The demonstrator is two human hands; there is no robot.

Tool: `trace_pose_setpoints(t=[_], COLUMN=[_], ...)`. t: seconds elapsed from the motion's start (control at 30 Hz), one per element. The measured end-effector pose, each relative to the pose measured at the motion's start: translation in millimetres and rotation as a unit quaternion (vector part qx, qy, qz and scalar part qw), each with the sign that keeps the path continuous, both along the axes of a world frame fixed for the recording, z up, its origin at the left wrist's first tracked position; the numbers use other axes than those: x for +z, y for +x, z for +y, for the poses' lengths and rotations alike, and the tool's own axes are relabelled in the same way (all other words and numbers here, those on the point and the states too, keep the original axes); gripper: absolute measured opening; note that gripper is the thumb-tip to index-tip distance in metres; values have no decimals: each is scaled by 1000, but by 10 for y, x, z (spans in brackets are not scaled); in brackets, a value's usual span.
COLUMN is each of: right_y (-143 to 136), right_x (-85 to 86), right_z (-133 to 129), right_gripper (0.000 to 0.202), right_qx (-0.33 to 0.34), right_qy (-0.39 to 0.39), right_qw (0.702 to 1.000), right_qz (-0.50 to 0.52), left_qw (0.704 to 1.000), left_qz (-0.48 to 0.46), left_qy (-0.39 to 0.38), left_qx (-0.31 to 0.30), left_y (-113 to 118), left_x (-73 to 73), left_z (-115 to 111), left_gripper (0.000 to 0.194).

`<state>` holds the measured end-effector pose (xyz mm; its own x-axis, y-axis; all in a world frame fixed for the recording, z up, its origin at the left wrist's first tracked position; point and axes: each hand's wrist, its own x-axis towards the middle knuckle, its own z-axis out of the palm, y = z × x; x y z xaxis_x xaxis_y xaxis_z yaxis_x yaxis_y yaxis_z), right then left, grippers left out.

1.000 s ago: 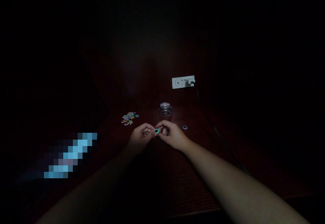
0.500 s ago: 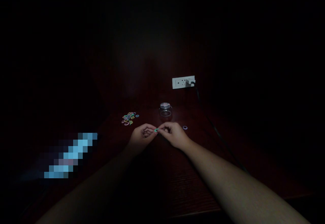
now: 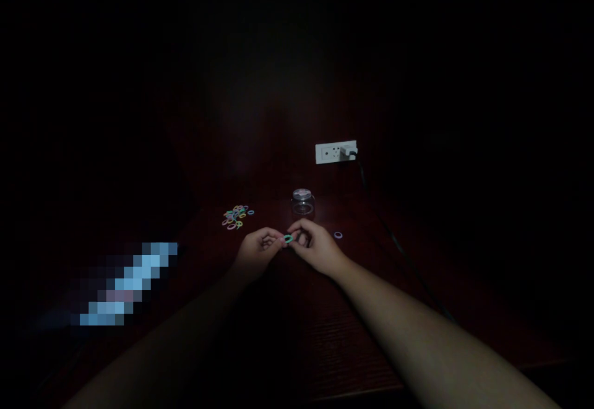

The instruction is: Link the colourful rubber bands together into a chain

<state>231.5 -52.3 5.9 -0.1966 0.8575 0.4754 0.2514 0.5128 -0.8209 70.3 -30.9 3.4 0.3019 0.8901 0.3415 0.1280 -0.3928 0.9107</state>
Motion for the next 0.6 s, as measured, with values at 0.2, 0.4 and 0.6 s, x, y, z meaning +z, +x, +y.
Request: trace_pose_setpoints(t=[0.2, 0.4, 0.6], right_y=[-3, -10, -18], right_x=[3, 7, 40], right_z=[-6, -29, -54], right_gripper=[22, 21, 12], right_qx=[14, 43, 34], right_qy=[-4, -17, 8], right_qw=[1000, 999, 999], right_qz=[7, -11, -36], left_qw=[1000, 1000, 1000], left_qz=[15, 6, -7], left_qy=[-5, -9, -12], left_qx=[-8, -11, -16], left_y=[-11, -14, -14], left_x=[7, -15, -38], left_z=[-9, 7, 25], left_gripper=[13, 11, 9])
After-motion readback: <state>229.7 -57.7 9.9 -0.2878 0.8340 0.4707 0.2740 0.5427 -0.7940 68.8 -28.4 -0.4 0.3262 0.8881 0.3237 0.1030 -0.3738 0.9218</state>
